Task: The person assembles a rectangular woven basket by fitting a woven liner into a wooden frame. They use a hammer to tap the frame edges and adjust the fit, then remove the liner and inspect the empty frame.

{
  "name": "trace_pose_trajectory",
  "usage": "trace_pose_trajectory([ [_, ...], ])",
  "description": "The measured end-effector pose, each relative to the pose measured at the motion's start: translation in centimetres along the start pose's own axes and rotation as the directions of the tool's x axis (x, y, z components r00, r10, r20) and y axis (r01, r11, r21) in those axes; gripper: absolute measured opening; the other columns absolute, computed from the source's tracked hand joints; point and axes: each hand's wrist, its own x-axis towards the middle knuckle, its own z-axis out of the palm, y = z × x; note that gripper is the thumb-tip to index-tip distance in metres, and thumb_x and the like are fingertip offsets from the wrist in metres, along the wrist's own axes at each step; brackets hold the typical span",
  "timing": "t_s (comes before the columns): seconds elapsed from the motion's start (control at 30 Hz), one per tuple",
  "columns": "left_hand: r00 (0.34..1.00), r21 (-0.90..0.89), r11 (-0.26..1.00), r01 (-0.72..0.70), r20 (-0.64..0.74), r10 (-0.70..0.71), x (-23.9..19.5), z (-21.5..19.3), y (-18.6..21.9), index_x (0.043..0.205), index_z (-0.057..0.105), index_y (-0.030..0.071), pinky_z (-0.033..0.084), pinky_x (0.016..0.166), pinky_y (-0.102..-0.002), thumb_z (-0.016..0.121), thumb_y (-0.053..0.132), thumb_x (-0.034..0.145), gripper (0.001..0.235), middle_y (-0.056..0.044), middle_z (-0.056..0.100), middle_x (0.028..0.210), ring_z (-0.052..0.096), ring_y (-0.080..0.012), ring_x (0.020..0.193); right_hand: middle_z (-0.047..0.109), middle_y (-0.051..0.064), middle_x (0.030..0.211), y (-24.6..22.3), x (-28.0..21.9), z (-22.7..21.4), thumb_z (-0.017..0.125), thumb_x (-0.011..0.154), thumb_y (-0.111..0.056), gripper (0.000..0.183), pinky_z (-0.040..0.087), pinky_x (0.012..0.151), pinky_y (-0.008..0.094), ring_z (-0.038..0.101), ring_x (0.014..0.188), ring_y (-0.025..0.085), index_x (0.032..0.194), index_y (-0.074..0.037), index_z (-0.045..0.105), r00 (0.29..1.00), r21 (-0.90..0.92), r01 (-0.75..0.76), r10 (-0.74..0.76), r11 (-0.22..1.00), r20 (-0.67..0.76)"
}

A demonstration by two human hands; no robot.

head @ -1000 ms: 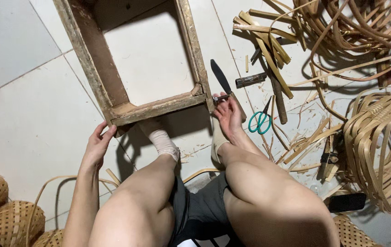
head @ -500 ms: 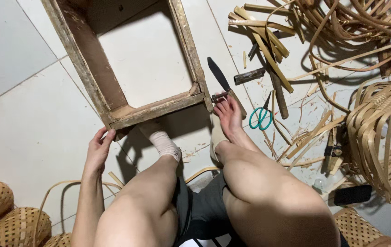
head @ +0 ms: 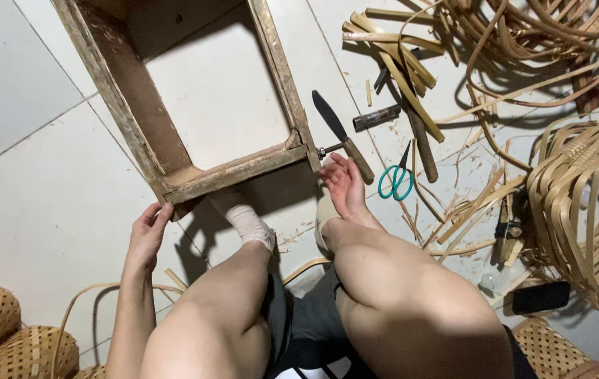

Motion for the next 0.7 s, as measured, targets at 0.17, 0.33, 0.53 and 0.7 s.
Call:
trace_pose_trajectory([
  [0.17, 0.999, -0.066, 0.997, -0.029, 0.037, 0.031, 0.2, 0.4, -1.2, 0.128, 0.067, 0.004, 0.045, 0.094, -0.023, 0.068, 0.033, 0.098, 0.041, 0.0, 0.072, 0.11, 0.061, -0.0061, 0.103, 0.058, 0.005, 0.136, -0.3, 0.3, -1.4, 0.049, 0.109, -0.038, 0.041, 0.042, 0.106, 0.037, 0.053, 0.12, 0.02, 0.141, -0.012, 0.052, 0.996, -0.051, 0.01, -0.014, 0.999, -0.091],
  [0.33, 1.0, -0.015, 1.0, -0.006, -0.008, 0.006, 0.3, 0.1, -0.4, 0.131, 0.067, 0.002, 0.046, 0.091, -0.026, 0.07, 0.034, 0.099, 0.045, -0.005, 0.071, 0.107, 0.059, -0.0107, 0.1, 0.056, 0.011, 0.133, 0.5, 0.9, -2.7, 0.047, 0.113, -0.039, 0.043, 0.046, 0.103, 0.041, 0.057, 0.117, 0.024, 0.144, -0.011, 0.048, 0.999, 0.0, 0.026, -0.026, 1.0, 0.019],
  [0.53, 0.999, 0.02, 1.0, 0.017, -0.027, -0.016, -0.7, 0.5, -0.2, 0.13, 0.067, 0.004, 0.045, 0.092, -0.026, 0.07, 0.04, 0.097, 0.049, -0.004, 0.072, 0.107, 0.06, -0.011, 0.1, 0.047, 0.014, 0.163, -0.3, 1.5, -1.3, 0.043, 0.113, -0.042, 0.052, 0.037, 0.102, 0.033, 0.049, 0.129, 0.021, 0.159, -0.016, 0.04, 0.995, -0.063, 0.049, -0.043, 0.997, 0.092],
  [0.7, 0.999, 0.007, 1.0, -0.018, -0.028, 0.018, -0.6, 1.0, 0.8, 0.125, 0.071, 0.003, 0.047, 0.09, -0.027, 0.07, 0.041, 0.096, 0.047, -0.006, 0.072, 0.103, 0.062, -0.012, 0.098, 0.039, 0.017, 0.163, -1.4, 1.2, 2.9, 0.041, 0.108, -0.044, 0.057, 0.029, 0.123, 0.038, 0.037, 0.15, 0.027, 0.157, -0.016, 0.036, 0.992, -0.121, 0.064, -0.049, 0.991, 0.121],
])
